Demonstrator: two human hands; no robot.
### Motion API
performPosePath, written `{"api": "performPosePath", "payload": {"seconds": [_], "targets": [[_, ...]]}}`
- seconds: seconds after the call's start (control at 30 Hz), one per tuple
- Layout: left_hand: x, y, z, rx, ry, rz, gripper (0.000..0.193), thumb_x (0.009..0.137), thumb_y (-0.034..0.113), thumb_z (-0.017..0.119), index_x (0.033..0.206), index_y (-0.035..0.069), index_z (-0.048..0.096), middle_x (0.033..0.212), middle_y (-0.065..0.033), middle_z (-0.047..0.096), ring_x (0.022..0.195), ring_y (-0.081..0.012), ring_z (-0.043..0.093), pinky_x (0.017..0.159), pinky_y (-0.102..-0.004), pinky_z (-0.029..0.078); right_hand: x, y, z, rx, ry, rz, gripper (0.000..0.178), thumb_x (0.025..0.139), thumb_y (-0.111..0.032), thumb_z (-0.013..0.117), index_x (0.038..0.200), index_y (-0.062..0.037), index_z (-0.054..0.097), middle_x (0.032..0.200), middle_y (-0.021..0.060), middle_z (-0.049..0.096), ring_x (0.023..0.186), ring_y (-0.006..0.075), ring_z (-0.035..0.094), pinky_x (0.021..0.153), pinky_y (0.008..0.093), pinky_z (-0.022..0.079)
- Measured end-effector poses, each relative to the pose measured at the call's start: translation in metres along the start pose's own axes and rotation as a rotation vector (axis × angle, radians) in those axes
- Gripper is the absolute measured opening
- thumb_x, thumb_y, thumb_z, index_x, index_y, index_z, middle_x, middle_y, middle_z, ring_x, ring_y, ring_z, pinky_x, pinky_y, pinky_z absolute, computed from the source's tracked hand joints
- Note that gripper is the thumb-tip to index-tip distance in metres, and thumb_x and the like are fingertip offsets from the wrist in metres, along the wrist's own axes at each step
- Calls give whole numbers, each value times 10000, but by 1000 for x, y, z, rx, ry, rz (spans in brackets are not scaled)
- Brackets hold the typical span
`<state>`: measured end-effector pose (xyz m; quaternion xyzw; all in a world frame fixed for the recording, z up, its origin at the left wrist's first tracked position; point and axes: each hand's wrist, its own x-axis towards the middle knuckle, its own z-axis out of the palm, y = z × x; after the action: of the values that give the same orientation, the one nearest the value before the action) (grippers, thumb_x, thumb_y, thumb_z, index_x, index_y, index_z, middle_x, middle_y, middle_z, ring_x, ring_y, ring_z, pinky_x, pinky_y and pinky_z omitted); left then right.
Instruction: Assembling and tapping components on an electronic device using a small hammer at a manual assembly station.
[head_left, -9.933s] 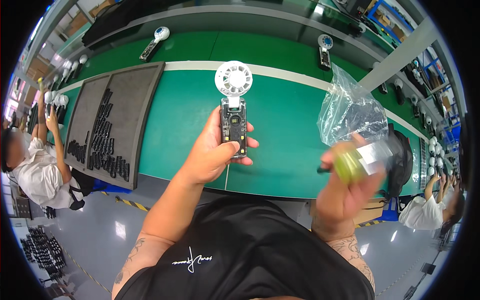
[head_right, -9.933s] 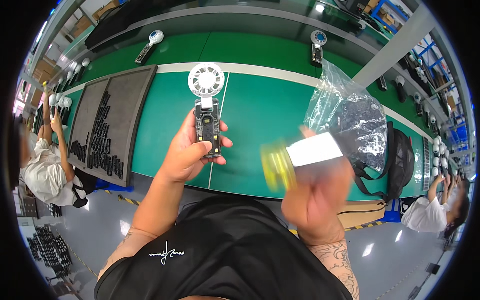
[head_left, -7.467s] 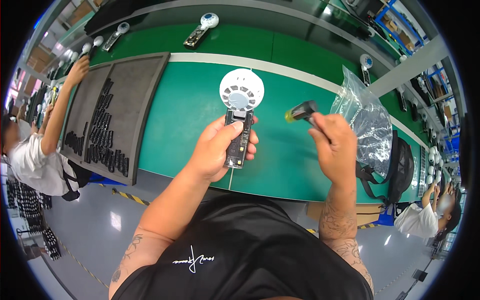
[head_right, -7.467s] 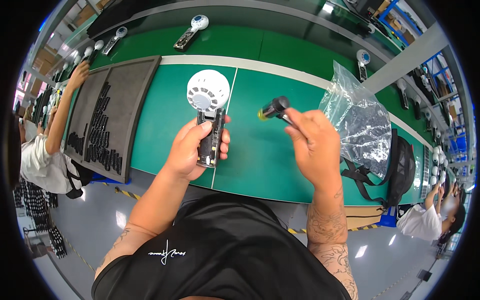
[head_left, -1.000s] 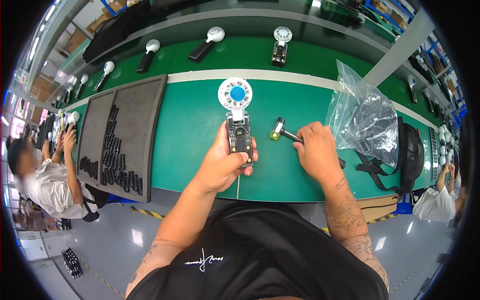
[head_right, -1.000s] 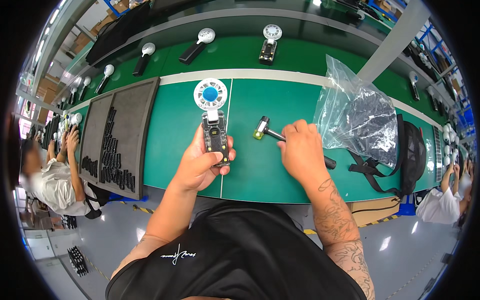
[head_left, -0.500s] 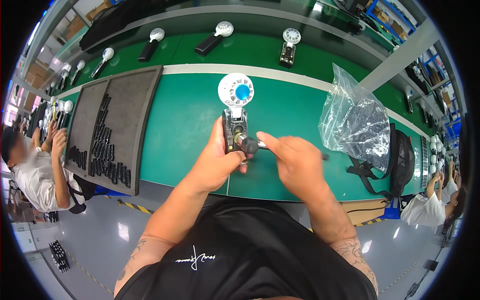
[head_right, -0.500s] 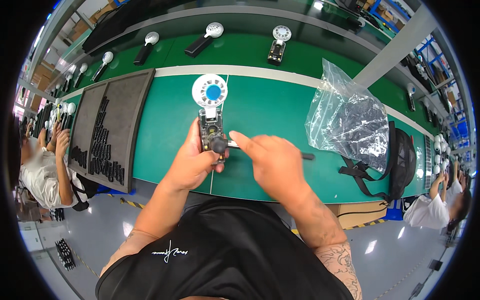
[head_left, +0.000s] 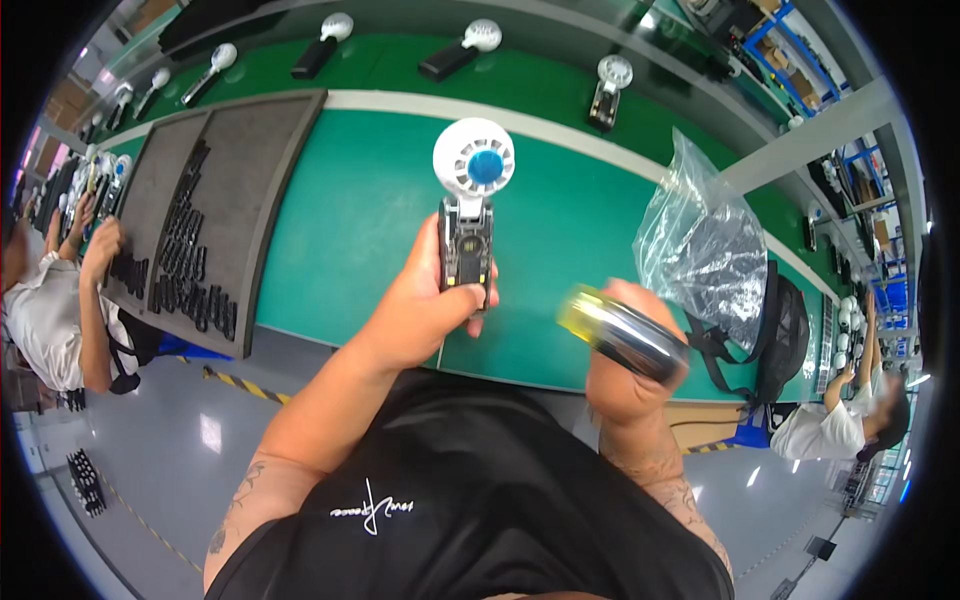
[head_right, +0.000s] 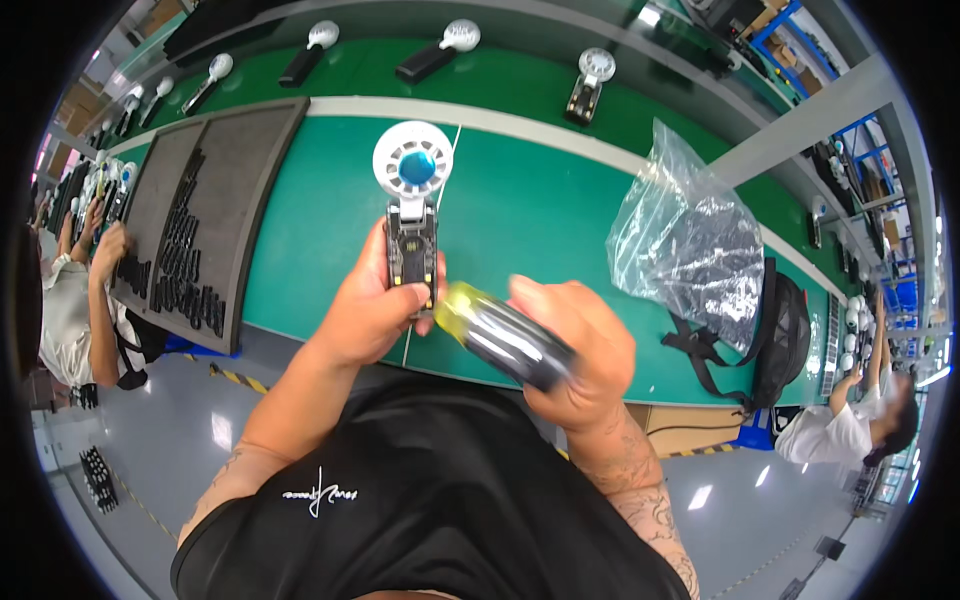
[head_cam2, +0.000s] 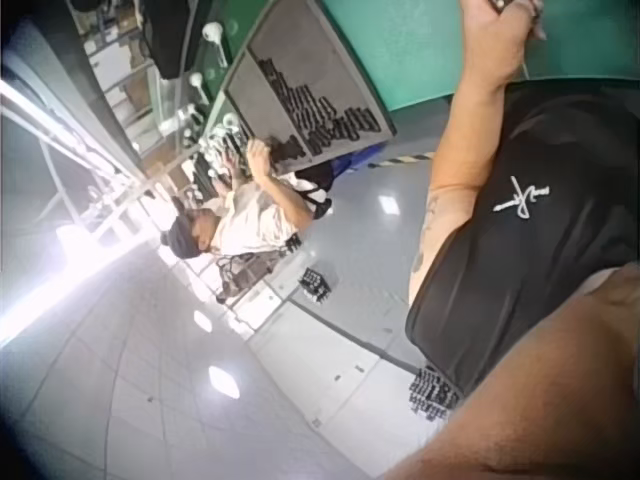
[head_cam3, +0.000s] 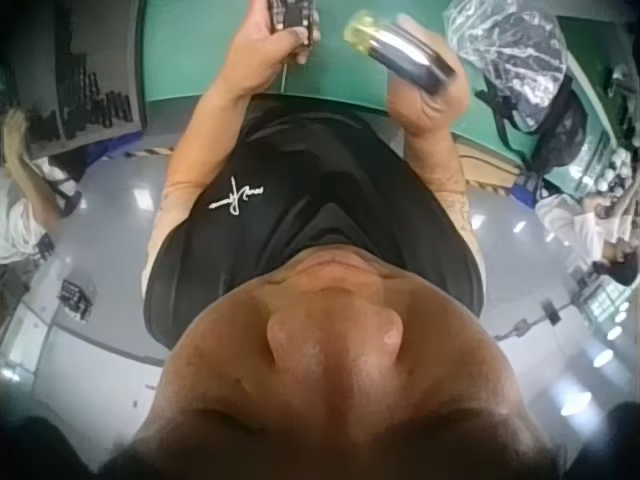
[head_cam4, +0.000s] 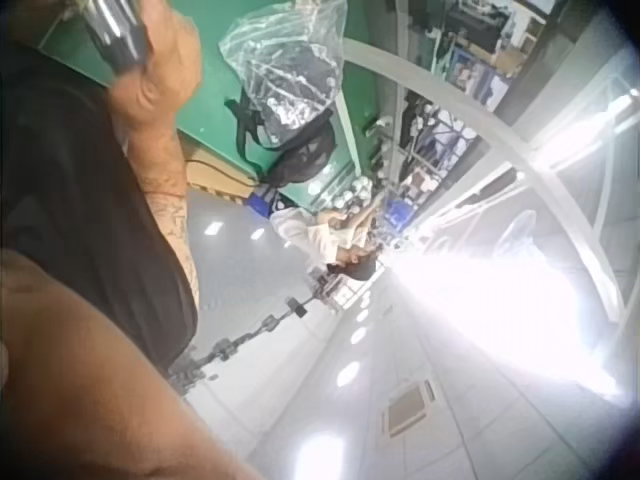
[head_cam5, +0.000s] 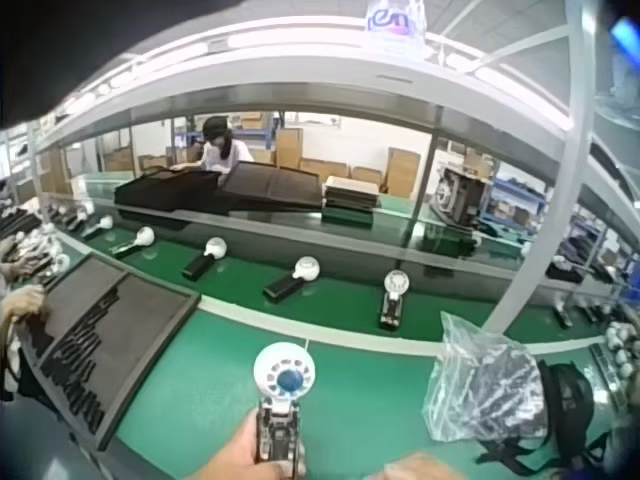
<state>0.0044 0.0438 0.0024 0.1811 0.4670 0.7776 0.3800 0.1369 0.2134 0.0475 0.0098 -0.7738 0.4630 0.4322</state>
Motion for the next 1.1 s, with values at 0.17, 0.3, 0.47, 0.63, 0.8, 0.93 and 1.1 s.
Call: {"api": "performPosePath", "payload": {"seconds": [0.17,0.3,0.47,0.63,0.8,0.93,1.1], "targets": [[2,-1,2,-5,56,-27,588,980,44,615,1521,75,388,1098,-156,644,832,-193,621,625,-277,508,12,29,7,-418,-470,132,430,842,62,721,1254,-60,750,891,66,662,704,206,565,670,302,484],[13,-4,-18,-229,81,-98,514,991,29,564,1486,45,424,1049,-157,651,811,-188,632,632,-291,517,27,32,-14,-307,-355,173,406,855,52,702,1245,-52,749,932,79,660,767,219,581,699,321,491],[19,-13,-32,-278,-1,-75,449,1005,44,550,1445,23,470,1035,-171,667,786,-198,646,639,-301,522,37,62,-15,-444,-466,318,346,887,15,693,1211,-80,769,1010,82,653,802,240,607,728,344,512],[38,14,-18,-243,-155,-39,449,1004,43,552,1446,23,472,1060,-179,671,800,-205,652,659,-298,527,14,105,-1,-520,-455,244,311,894,0,685,1190,-54,766,1089,113,654,826,240,614,757,349,521],[59,18,-5,-244,-222,0,469,997,33,553,1458,27,464,1092,-180,669,820,-210,657,681,-301,539,9,107,2,-512,-369,253,293,898,-28,689,1181,-41,763,1127,137,650,858,242,623,785,344,528],[79,16,-12,-251,-271,24,482,992,26,556,1465,34,459,1111,-182,667,845,-212,659,694,-305,546,8,110,0,-488,-376,302,289,900,-48,696,1181,-40,763,1141,139,646,886,246,629,806,341,531],[101,19,-27,-194,-235,37,491,991,61,556,1471,32,452,1095,-181,652,857,-223,653,699,-326,551,12,114,1,-472,-422,307,292,903,-64,703,1188,-40,759,1162,135,641,924,252,631,829,341,530]]}}
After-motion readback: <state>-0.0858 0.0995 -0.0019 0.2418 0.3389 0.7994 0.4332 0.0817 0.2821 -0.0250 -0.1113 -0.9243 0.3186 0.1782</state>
